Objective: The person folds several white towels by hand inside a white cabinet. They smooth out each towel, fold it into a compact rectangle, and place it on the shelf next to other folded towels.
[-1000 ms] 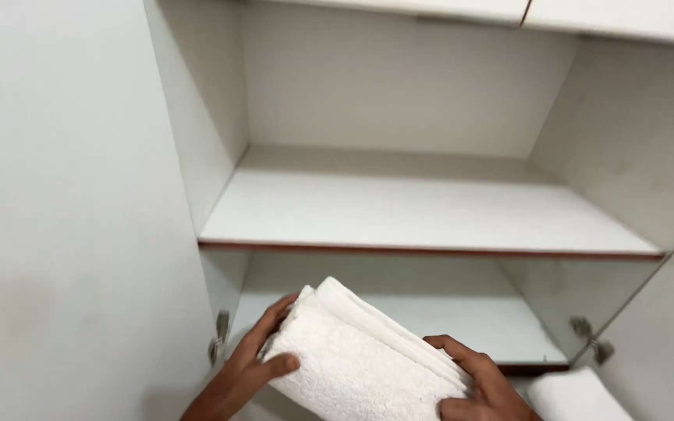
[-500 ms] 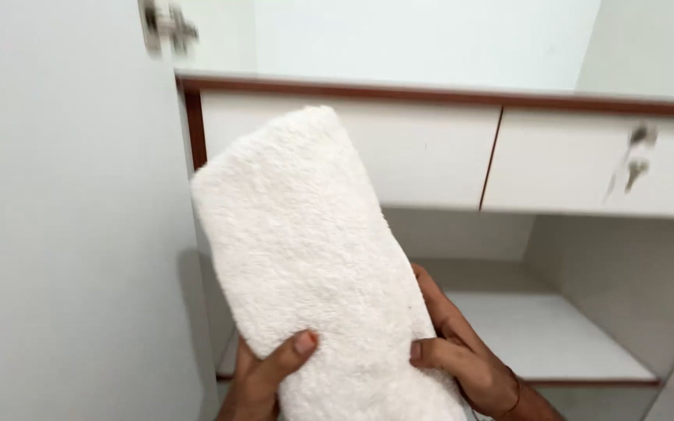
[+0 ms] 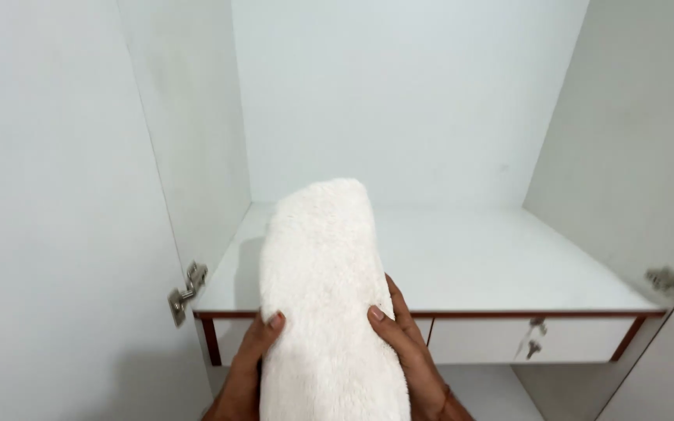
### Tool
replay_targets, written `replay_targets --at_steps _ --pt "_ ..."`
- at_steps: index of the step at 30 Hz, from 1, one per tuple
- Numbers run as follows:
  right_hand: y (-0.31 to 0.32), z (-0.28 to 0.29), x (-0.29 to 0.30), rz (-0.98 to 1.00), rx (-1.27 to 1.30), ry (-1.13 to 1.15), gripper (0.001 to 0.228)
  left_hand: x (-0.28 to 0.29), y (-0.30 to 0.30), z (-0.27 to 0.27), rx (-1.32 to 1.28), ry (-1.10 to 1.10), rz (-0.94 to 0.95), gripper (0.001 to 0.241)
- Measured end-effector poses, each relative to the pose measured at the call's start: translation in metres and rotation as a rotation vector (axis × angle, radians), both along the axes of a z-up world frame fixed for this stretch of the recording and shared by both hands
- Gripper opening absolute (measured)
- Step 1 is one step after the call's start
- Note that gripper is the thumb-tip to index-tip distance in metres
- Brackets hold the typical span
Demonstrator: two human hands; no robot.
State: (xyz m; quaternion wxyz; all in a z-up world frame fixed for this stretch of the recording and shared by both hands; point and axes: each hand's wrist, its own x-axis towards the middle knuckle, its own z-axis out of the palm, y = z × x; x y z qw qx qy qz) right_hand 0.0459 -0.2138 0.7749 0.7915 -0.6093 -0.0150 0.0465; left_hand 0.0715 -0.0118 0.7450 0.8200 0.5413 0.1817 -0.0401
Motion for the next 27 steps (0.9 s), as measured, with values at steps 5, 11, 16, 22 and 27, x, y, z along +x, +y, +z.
replay_targets --at_steps 5,11,16,22,27 --pt "-0.019 0.07 0.014 -0.066 0.04 0.164 0.101 0.0 -0.014 0.014 0.155 -0.286 -0.256 0.114" --pt "-0.047 0.107 0.039 -0.068 -0.022 0.146 0.1 -0.039 -0.044 0.118 0.339 -0.142 -0.408 0.119" --pt "-0.063 0.12 0.072 -0.052 -0.068 0.186 0.102 -0.014 -0.058 0.14 0.42 -0.177 -0.352 0.116" --pt "-0.057 0.117 0.116 0.016 -0.033 0.131 0.131 0.006 -0.049 0.132 0.5 -0.472 -0.201 0.1" --pt "-0.011 0.128 0.14 0.17 -0.127 -0.025 0.129 0.022 -0.016 0.11 0.514 -0.591 -0.065 0.098"
